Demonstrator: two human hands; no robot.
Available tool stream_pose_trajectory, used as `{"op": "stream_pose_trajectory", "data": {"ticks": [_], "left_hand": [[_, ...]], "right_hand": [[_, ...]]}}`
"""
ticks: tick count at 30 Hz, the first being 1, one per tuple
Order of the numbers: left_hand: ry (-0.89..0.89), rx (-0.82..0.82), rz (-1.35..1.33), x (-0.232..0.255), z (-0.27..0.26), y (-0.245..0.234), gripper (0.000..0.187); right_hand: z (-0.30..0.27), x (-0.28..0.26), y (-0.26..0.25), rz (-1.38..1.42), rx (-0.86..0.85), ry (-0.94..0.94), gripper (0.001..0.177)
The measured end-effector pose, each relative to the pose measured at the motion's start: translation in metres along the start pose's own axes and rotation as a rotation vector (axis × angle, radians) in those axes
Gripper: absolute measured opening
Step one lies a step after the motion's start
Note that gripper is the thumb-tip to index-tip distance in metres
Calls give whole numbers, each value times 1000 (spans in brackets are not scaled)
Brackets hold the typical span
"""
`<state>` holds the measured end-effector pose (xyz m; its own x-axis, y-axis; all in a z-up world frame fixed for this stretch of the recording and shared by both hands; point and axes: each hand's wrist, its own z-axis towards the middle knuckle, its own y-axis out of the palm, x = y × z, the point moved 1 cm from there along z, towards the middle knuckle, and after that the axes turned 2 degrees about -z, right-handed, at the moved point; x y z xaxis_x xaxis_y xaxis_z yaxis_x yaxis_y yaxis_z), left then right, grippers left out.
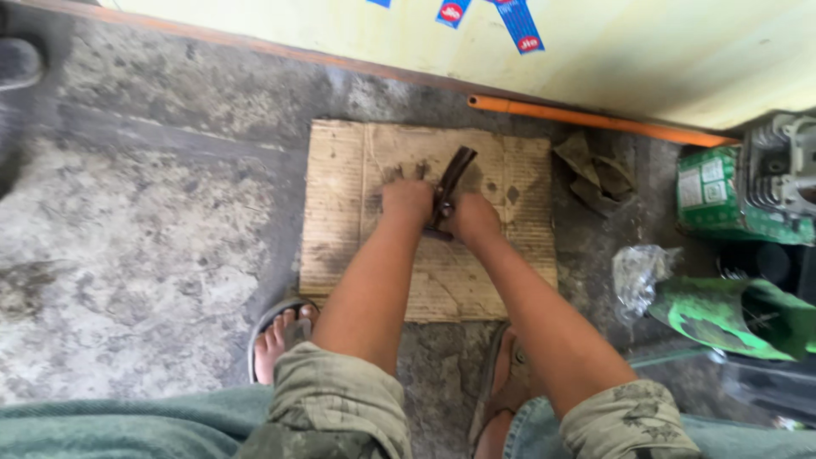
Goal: The person scrubs a curved metal part with a white abrasive stick on a piece of cardboard. They then use a small metal file to scrape the surface of the part. The person repeatedly scrubs and files the metal part, occasionally wiping it with a cloth.
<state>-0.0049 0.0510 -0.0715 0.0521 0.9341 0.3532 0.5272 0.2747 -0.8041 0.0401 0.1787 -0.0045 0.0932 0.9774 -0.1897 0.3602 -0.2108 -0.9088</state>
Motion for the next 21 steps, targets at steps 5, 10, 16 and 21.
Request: {"op": "stream_pose_trajectory", "data": {"ticks": [5,10,16,21], "left_hand": [[6,1,15,9,-20,-22,49],[29,34,-29,9,-39,-34,53],[17,12,-13,5,-15,-17,51],[26,47,-76,1,-18,-14,51]], "right_hand": [[22,8,-17,79,28,156,29],[38,23,26,139,35,162,31],[63,46,30,214,77,228,34],[55,36,31,139,-93,172,45]]}}
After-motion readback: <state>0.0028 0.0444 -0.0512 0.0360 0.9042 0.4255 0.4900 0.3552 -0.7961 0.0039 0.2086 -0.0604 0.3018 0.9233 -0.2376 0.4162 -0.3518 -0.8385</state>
